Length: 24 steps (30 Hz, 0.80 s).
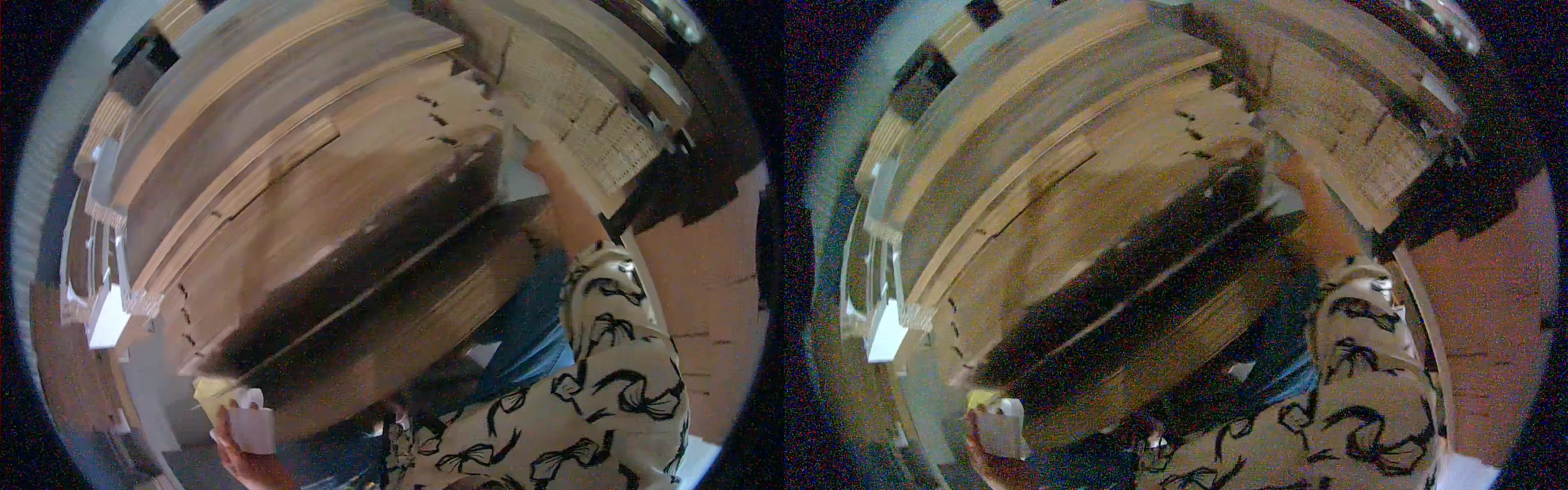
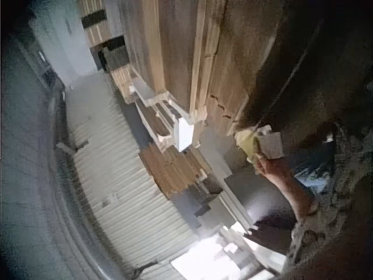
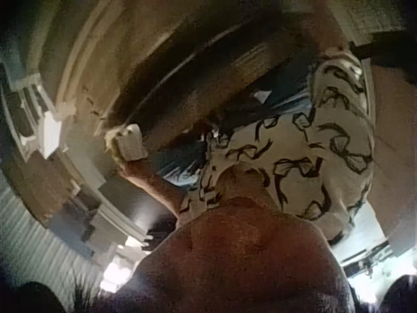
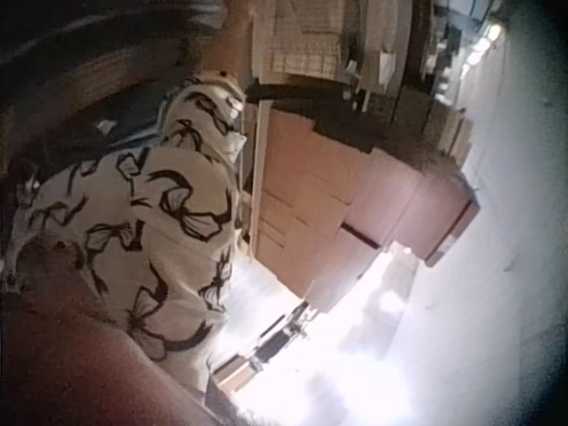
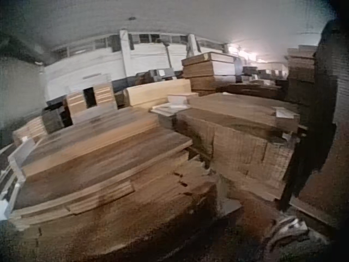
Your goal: Folding and preparing cardboard boxes or protective packaging materials for furniture components.
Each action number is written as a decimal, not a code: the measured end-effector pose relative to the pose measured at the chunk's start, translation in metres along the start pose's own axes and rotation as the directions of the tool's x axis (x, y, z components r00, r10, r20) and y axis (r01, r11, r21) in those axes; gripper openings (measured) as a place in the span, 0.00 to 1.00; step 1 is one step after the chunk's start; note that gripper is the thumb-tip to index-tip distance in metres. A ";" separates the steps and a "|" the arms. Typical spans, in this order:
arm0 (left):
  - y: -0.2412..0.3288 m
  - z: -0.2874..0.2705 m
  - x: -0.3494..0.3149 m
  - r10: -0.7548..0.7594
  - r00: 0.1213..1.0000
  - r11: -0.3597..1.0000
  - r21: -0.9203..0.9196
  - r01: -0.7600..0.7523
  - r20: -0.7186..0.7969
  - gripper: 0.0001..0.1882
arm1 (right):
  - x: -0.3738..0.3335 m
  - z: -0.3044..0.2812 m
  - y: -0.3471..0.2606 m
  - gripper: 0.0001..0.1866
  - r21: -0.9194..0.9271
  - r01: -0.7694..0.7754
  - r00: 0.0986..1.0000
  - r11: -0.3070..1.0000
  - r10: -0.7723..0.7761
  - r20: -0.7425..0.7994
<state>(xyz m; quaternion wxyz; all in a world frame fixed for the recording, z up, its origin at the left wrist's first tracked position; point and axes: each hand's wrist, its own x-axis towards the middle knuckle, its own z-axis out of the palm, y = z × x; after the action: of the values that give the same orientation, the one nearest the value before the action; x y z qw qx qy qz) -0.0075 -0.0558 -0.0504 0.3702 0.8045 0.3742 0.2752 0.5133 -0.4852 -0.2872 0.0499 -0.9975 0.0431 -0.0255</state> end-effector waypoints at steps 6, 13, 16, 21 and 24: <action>-0.016 -0.008 0.025 0.001 0.995 0.753 -0.654 0.068 0.104 0.33 | -0.113 -0.048 -0.130 0.22 0.470 0.574 0.807 0.670 -0.560 -0.188; 0.022 0.012 0.038 -0.070 0.900 0.437 -0.798 0.415 0.430 0.26 | -0.376 -0.153 -0.317 0.27 0.980 0.191 0.077 -0.052 -0.995 -0.067; 0.023 0.002 0.052 0.014 0.888 0.295 -0.850 0.436 0.460 0.25 | -0.410 -0.146 -0.344 0.21 0.977 -0.039 0.061 -0.209 -0.977 -0.207; -0.012 -0.005 0.059 -0.114 0.940 0.267 -0.902 0.340 0.320 0.24 | -0.399 -0.128 -0.343 0.13 0.945 -0.281 -0.001 0.170 -0.984 0.176; -0.038 0.000 0.045 -0.011 0.888 0.762 -0.571 0.306 0.460 0.24 | -0.398 -0.118 -0.341 0.12 0.988 -0.090 0.041 0.125 -0.991 0.129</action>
<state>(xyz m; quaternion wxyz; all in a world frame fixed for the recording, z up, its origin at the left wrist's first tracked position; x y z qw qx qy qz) 0.0036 -0.0026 -0.0732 0.7128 0.6385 0.2378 0.1667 0.1397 -0.1233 -0.1535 0.5370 -0.5263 -0.4491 0.4827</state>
